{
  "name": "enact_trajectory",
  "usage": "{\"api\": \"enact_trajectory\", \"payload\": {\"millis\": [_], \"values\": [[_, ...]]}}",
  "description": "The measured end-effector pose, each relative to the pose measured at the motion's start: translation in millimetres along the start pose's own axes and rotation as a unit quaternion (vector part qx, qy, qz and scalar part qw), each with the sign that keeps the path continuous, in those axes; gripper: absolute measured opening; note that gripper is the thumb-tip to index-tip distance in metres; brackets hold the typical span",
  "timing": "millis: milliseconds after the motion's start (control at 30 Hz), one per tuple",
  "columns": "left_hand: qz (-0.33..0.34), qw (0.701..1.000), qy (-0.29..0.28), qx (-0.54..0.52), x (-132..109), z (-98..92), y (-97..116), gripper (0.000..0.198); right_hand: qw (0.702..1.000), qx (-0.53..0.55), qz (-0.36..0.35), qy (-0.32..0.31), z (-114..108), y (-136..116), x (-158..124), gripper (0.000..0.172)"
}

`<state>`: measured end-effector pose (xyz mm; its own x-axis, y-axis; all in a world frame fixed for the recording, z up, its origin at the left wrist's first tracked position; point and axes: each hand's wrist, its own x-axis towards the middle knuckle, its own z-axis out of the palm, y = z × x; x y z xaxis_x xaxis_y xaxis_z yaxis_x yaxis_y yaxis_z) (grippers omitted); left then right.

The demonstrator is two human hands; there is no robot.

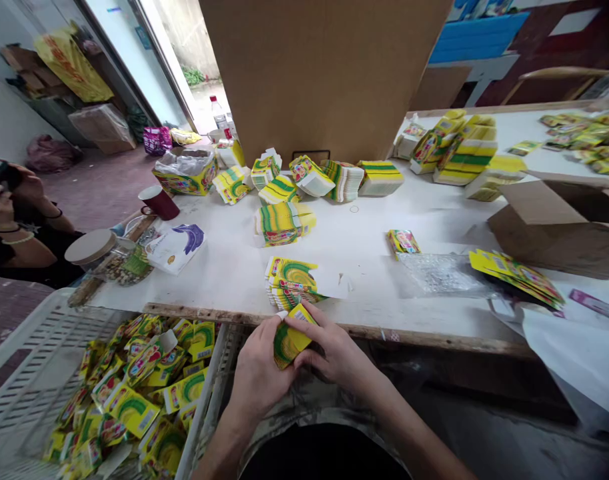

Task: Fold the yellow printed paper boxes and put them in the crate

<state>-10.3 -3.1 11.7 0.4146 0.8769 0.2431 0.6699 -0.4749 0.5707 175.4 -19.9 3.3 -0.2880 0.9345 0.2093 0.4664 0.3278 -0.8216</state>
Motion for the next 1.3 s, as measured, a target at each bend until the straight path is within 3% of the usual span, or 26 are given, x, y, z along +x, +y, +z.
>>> {"api": "enact_trajectory", "payload": {"millis": [100, 167, 233, 367, 533, 600, 633, 700, 767, 833, 900, 967, 1067, 1167, 1233, 1300], "values": [[-0.018, 0.998, -0.046, -0.045, 6.6, -13.8, 0.3, 0.055, 0.999, 0.014, -0.013, -0.039, -14.8, -5.4, 3.5, 0.03], [-0.017, 0.998, -0.05, -0.04, 11.2, -22.3, 1.6, 0.054, 0.998, 0.016, -0.012, -0.052, -21.2, -10.2, 6.5, 0.025], [0.002, 1.0, -0.025, -0.008, 14.5, -26.9, 3.8, 0.055, 0.999, 0.015, -0.001, -0.042, -21.2, -14.5, 8.5, 0.032], [0.05, 0.997, 0.017, 0.056, 15.0, -22.8, 7.6, 0.053, 0.998, 0.056, 0.016, -0.003, -7.6, -17.7, 6.9, 0.066], [0.037, 0.997, 0.048, 0.043, 4.0, -3.3, 4.6, 0.051, 0.993, 0.069, 0.065, 0.073, 10.9, -19.9, 5.7, 0.047], [-0.007, 0.998, 0.065, -0.021, -1.0, 0.0, 0.1, 0.053, 0.992, 0.066, 0.062, 0.086, 11.8, -22.0, 9.9, 0.051], [-0.047, 0.99, 0.101, -0.088, -3.1, -1.0, -2.9, 0.053, 0.992, 0.063, 0.057, 0.091, 9.9, -22.3, 13.4, 0.055], [-0.126, 0.934, 0.23, -0.244, -6.1, -8.1, -10.5, 0.05, 0.99, 0.017, 0.063, 0.122, 2.1, -19.6, 22.7, 0.06], [-0.178, 0.838, 0.36, -0.369, -7.6, -19.7, -19.3, 0.052, 0.975, -0.09, 0.103, 0.178, -7.4, -11.5, 33.9, 0.048], [-0.228, 0.757, 0.408, -0.457, -8.0, -29.9, -27.1, 0.065, 0.948, -0.182, 0.154, 0.21, -14.3, -0.4, 44.7, 0.031], [-0.288, 0.702, 0.387, -0.523, -7.5, -33.6, -31.7, 0.072, 0.937, -0.21, 0.18, 0.213, -16.7, 8.8, 53.0, 0.019], [-0.315, 0.683, 0.359, -0.554, -6.2, -28.7, -31.8, 0.072, 0.938, -0.207, 0.182, 0.211, -16.2, 12.2, 57.5, 0.015], [-0.295, 0.7, 0.31, -0.572, -3.2, -10.9, -23.9, 0.074, 0.946, -0.186, 0.173, 0.2, -13.1, 5.3, 55.5, 0.017], [-0.228, 0.716, 0.264, -0.604, -0.9, 5.9, -8.1, 0.079, 0.97, -0.125, 0.149, 0.148, -5.4, -11.3, 43.4, 0.016], [-0.185, 0.722, 0.241, -0.622, 0.7, 10.8, 4.5, 0.077, 0.988, -0.016, 0.133, 0.083, 3.5, -24.5, 31.9, 0.02], [-0.164, 0.725, 0.227, -0.629, 4.3, 10.1, 16.2, 0.067, 0.982, 0.126, 0.136, 0.025, 14.4, -37.0, 20.7, 0.023]]}}
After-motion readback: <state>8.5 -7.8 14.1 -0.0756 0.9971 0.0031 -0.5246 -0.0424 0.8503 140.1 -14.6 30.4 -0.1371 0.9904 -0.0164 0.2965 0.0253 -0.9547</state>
